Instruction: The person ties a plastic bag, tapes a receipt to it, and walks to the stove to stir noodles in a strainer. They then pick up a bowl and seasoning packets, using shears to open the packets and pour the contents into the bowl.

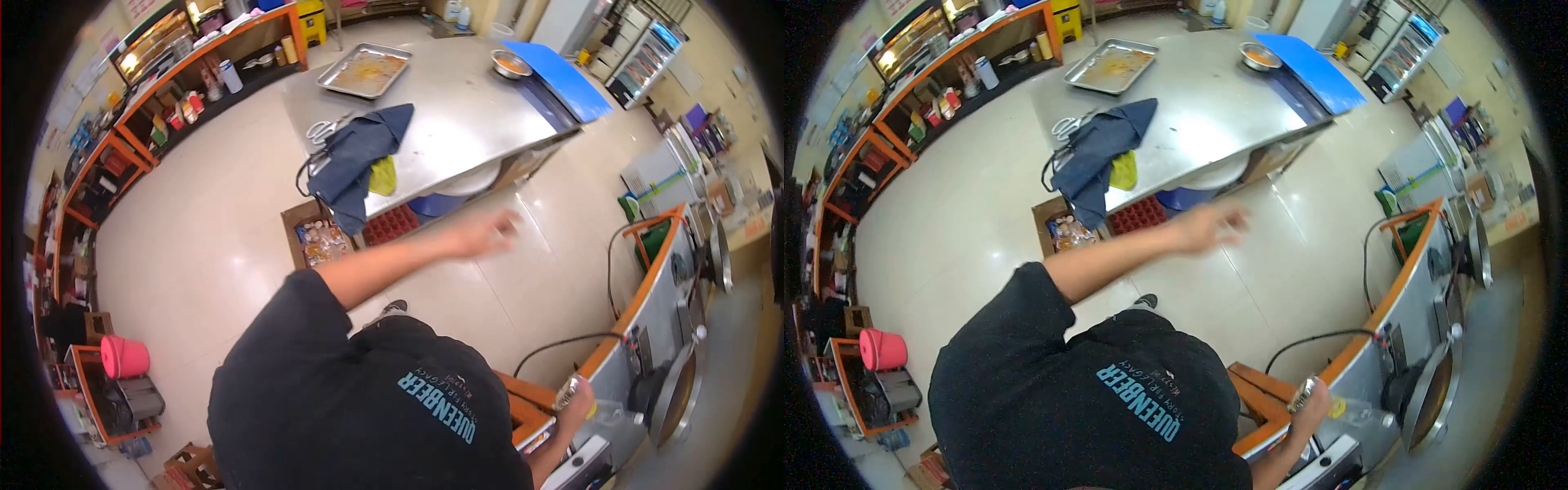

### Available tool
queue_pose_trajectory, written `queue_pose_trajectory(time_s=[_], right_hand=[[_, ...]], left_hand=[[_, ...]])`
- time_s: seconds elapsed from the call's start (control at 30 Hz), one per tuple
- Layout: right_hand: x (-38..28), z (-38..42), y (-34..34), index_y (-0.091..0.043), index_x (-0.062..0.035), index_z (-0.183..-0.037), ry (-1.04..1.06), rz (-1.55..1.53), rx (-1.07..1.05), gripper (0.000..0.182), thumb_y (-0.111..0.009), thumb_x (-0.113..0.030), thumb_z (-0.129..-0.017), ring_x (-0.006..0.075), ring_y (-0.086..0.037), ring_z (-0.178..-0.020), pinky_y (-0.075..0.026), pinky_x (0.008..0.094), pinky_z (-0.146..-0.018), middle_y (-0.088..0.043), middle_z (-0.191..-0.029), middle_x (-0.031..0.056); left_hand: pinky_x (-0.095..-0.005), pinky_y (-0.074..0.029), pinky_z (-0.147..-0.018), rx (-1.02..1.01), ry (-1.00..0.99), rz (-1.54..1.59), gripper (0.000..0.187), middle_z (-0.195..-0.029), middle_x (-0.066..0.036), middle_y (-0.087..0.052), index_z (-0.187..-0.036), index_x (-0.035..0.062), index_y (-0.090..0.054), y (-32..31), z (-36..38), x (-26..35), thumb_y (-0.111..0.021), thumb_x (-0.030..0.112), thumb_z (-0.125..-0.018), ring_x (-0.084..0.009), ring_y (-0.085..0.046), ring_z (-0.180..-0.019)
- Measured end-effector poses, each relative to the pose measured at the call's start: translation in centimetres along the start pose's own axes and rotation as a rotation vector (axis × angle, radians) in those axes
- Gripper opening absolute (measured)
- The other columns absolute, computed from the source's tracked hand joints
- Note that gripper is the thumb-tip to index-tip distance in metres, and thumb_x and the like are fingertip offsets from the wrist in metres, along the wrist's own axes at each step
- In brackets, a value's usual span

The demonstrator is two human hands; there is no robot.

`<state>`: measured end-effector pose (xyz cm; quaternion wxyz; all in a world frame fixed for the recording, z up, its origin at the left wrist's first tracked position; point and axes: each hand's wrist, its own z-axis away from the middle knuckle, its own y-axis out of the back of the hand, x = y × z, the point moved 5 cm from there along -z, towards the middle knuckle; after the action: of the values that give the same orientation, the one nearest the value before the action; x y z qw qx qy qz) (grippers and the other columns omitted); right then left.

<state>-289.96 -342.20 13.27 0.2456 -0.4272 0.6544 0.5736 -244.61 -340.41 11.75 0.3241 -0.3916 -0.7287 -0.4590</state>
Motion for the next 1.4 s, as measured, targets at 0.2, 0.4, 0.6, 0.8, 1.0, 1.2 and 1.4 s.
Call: queue_pose_trajectory(time_s=[0.2,0.4,0.6,0.8,1.0,1.2,1.4], right_hand=[[1.5,-4.1,-8.9,-0.057,-0.0062,-0.092,-0.114,-0.004,-0.192,0.030,-0.051,-0.034,-0.101,0.0138,-0.039,-0.041,-0.034,0.0270,-0.039,-0.054,-0.063,0.0041],[-0.8,-4.3,-15.8,-0.060,-0.0035,-0.087,0.083,0.481,-0.541,0.028,-0.051,-0.026,-0.101,0.0173,-0.052,-0.052,-0.041,0.0321,-0.045,-0.060,-0.069,0.0056],[-1.8,-8.1,-18.8,-0.058,-0.0011,-0.085,-0.280,0.162,-0.438,0.028,-0.049,-0.021,-0.102,0.0083,-0.049,-0.072,-0.042,0.0278,-0.065,-0.056,-0.076,-0.0007],[-6.4,-10.3,-19.3,-0.061,-0.0040,-0.086,-0.573,-0.359,-0.235,0.037,-0.048,-0.032,-0.105,0.0022,-0.048,-0.063,-0.040,0.0219,-0.057,-0.056,-0.071,-0.0050],[-13.0,-10.6,-18.0,-0.058,-0.0013,-0.081,-0.352,-0.243,-0.281,0.038,-0.048,-0.029,-0.105,0.0045,-0.047,-0.057,-0.039,0.0262,-0.052,-0.055,-0.064,-0.0018],[-15.2,-8.3,-16.1,-0.057,0.0052,-0.082,0.025,-0.106,-0.230,0.034,-0.051,-0.021,-0.102,0.0173,-0.054,-0.065,-0.043,0.0335,-0.062,-0.060,-0.080,0.0069],[-8.6,-0.2,-5.3,-0.063,0.0071,-0.092,-0.231,-0.347,0.330,0.031,-0.050,-0.020,-0.102,0.0171,-0.057,-0.082,-0.047,0.0298,-0.073,-0.055,-0.121,0.0121]], left_hand=[[-0.0435,-0.051,-0.090,0.654,0.627,-0.473,0.029,-0.112,-0.020,-0.068,-0.118,0.0089,-0.063,32.7,7.8,-24.5,-0.061,0.021,-0.091,-0.0357,-0.065,-0.105],[-0.0451,-0.046,-0.100,0.482,0.967,-0.881,0.040,-0.123,-0.023,-0.062,-0.125,0.0020,-0.058,44.2,16.8,-39.9,-0.060,0.015,-0.088,-0.0378,-0.058,-0.118],[-0.0481,-0.048,-0.089,0.263,0.825,-1.074,0.048,-0.110,-0.025,-0.063,-0.113,-0.0040,-0.061,46.9,19.0,-50.4,-0.062,0.038,-0.090,-0.0414,-0.060,-0.105],[-0.0511,-0.047,-0.093,0.279,0.809,-1.149,0.043,-0.113,-0.030,-0.062,-0.115,-0.0100,-0.056,51.2,18.7,-48.6,-0.052,0.029,-0.097,-0.0457,-0.059,-0.105],[-0.0383,-0.042,-0.103,0.295,0.451,-0.578,0.037,-0.124,-0.020,-0.060,-0.128,-0.0047,-0.051,35.4,8.0,-27.2,-0.052,0.009,-0.094,-0.0310,-0.058,-0.117],[-0.0294,-0.049,-0.083,-0.407,0.316,0.518,0.024,-0.101,-0.006,-0.062,-0.115,0.0015,-0.053,-3.6,-2.7,-5.2,-0.048,-0.004,-0.093,-0.0139,-0.061,-0.092],[-0.0280,-0.049,-0.084,-0.696,-0.017,0.607,0.028,-0.098,-0.007,-0.065,-0.109,-0.0005,-0.055,-20.9,-3.1,11.1,-0.062,-0.008,-0.083,-0.0137,-0.062,-0.092]])
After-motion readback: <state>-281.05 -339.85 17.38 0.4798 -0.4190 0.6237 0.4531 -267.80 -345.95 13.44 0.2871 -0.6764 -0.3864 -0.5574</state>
